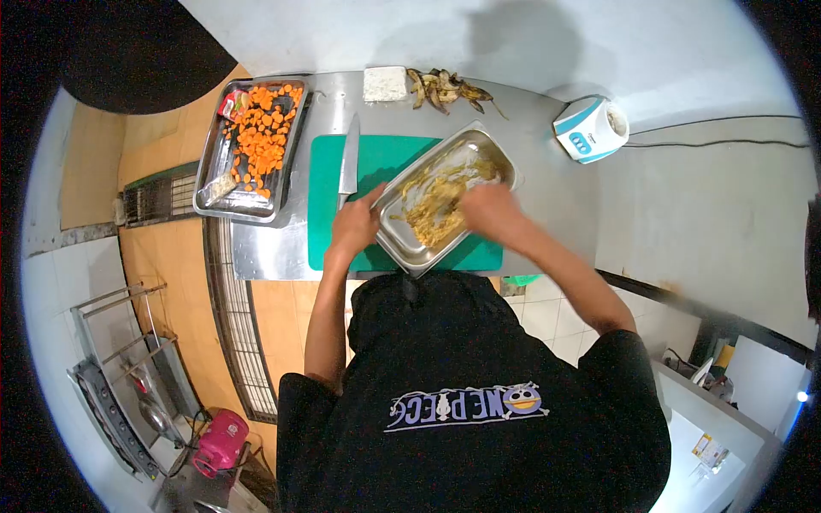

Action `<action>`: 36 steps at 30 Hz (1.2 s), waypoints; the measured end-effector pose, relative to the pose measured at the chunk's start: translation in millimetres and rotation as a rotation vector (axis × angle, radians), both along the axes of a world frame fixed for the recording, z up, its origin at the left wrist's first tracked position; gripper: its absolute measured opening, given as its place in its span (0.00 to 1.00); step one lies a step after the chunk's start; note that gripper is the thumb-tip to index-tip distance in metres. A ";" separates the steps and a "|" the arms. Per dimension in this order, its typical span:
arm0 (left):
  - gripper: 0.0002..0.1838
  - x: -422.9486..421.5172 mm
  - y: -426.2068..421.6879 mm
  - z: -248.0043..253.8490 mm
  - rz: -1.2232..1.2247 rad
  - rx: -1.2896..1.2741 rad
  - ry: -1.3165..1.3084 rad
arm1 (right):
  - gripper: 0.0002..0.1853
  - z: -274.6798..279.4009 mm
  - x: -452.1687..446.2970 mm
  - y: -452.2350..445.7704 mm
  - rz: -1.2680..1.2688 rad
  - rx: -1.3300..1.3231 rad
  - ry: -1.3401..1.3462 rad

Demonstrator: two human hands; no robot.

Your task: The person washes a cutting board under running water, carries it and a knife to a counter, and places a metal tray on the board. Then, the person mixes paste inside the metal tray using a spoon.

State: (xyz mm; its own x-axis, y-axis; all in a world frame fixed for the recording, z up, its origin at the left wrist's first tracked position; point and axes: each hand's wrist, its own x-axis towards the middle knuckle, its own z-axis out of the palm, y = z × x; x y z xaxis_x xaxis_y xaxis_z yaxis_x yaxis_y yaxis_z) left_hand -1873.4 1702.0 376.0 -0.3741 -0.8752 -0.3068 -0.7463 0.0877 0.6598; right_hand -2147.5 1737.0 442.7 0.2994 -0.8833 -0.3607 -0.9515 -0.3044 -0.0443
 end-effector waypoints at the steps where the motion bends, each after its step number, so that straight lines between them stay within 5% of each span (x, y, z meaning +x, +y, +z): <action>1: 0.28 -0.6 0.0 2.6 0.011 0.057 0.000 | 0.07 -7.1 14.4 7.8 -0.006 -0.002 0.006; 4: 0.29 1.4 1.3 -5.4 0.010 0.003 0.031 | 0.07 -24.0 32.2 11.9 0.070 0.104 0.020; 15: 0.29 0.6 -0.1 4.1 0.010 0.062 -0.010 | 0.13 -22.0 -29.0 -46.5 -0.301 0.004 0.114; 17: 0.29 2.2 -1.2 3.3 0.018 0.061 0.021 | 0.13 -54.8 -8.6 -36.1 -0.163 0.082 0.079; 20: 0.29 2.5 0.0 -3.4 0.001 -0.019 0.003 | 0.13 -32.7 25.4 -11.3 0.000 0.168 -0.001; 26: 0.27 0.5 0.4 -8.9 -0.020 -0.058 0.018 | 0.13 -23.1 36.6 4.4 0.007 0.109 -0.009; 29: 0.21 1.5 2.2 1.6 -0.005 -0.113 -0.059 | 0.12 -44.9 14.6 2.4 -0.038 0.142 -0.006; 36: 0.17 2.6 28.8 14.5 0.047 -0.179 -0.166 | 0.13 13.3 -64.9 -33.7 -0.355 0.006 0.175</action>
